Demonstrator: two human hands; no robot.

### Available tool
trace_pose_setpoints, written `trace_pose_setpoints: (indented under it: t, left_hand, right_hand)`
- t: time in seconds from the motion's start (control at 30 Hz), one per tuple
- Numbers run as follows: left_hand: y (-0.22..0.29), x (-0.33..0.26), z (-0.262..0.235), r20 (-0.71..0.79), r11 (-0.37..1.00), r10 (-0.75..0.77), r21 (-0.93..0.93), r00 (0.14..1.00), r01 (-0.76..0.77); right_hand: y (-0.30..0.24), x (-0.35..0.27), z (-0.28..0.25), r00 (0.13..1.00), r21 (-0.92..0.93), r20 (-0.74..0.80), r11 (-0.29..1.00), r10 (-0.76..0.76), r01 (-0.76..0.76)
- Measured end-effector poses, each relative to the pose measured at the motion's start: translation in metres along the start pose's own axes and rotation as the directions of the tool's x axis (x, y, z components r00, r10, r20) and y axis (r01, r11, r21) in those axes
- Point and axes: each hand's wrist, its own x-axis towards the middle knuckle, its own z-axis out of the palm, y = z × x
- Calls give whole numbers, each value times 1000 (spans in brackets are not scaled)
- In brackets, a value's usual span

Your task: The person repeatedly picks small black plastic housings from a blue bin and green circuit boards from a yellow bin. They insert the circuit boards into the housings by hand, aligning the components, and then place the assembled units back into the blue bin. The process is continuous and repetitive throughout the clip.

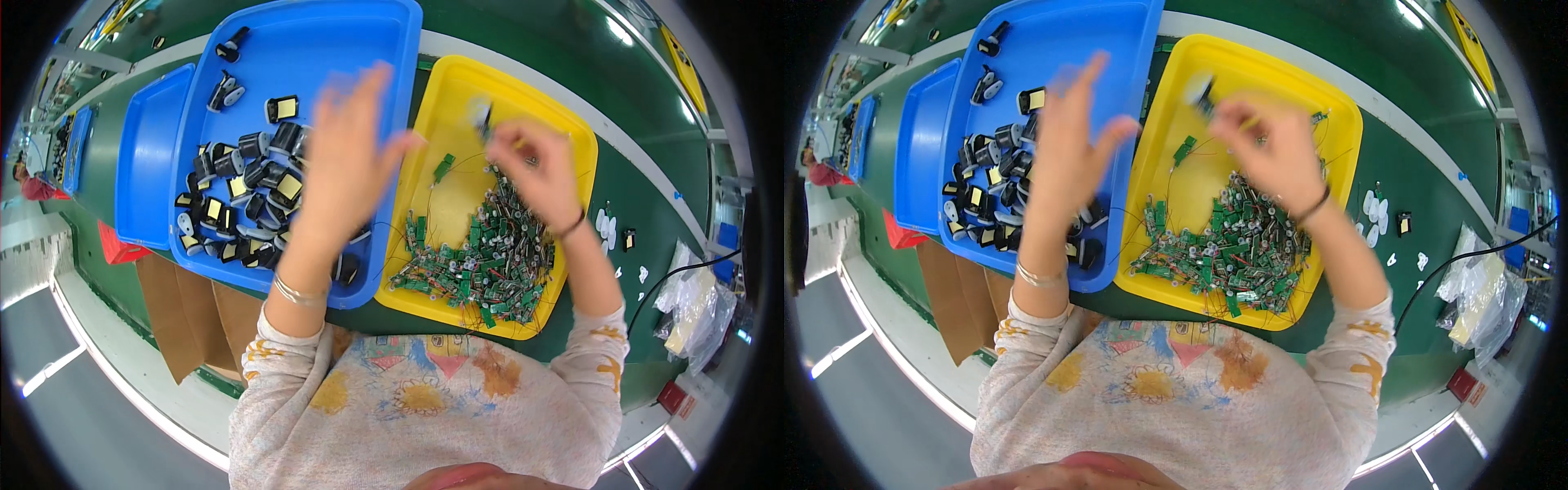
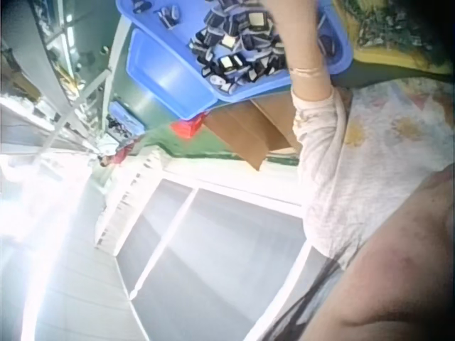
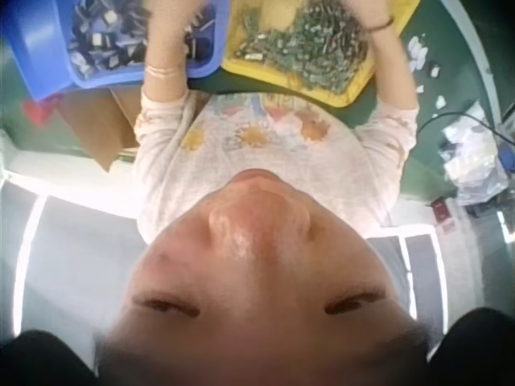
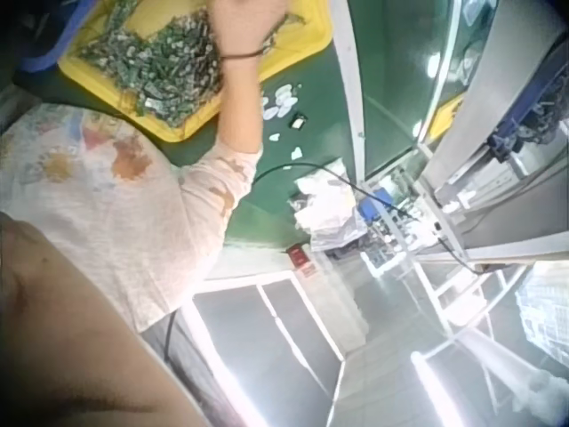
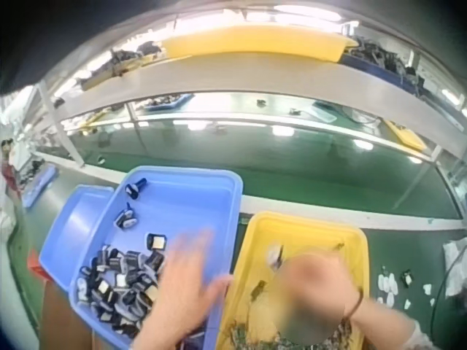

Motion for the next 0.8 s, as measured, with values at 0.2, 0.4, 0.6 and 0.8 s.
trace_pose_setpoints:
  t: [0.2, 0.4, 0.6, 0.8]
  left_hand:
    - [-85, -7, -16, -159, 560, -560, 651, 813, 513]
    - [-90, 8, -6, -53, 647, -574, 582, 817, 493]
    - [-80, 6, -7, -52, 674, -567, 543, 822, 500]
    - [-65, 17, -7, -118, 867, -360, 325, 925, 379]
  right_hand:
    - [131, 112, -37, 994, -707, -105, 705, -38, -48]
    - [165, 109, -52, 994, -771, -106, 632, -11, -75]
    - [42, 40, 5, 807, -384, 224, 712, -546, 588]
    - [36, 3, 38, 844, -333, 338, 786, -416, 521]
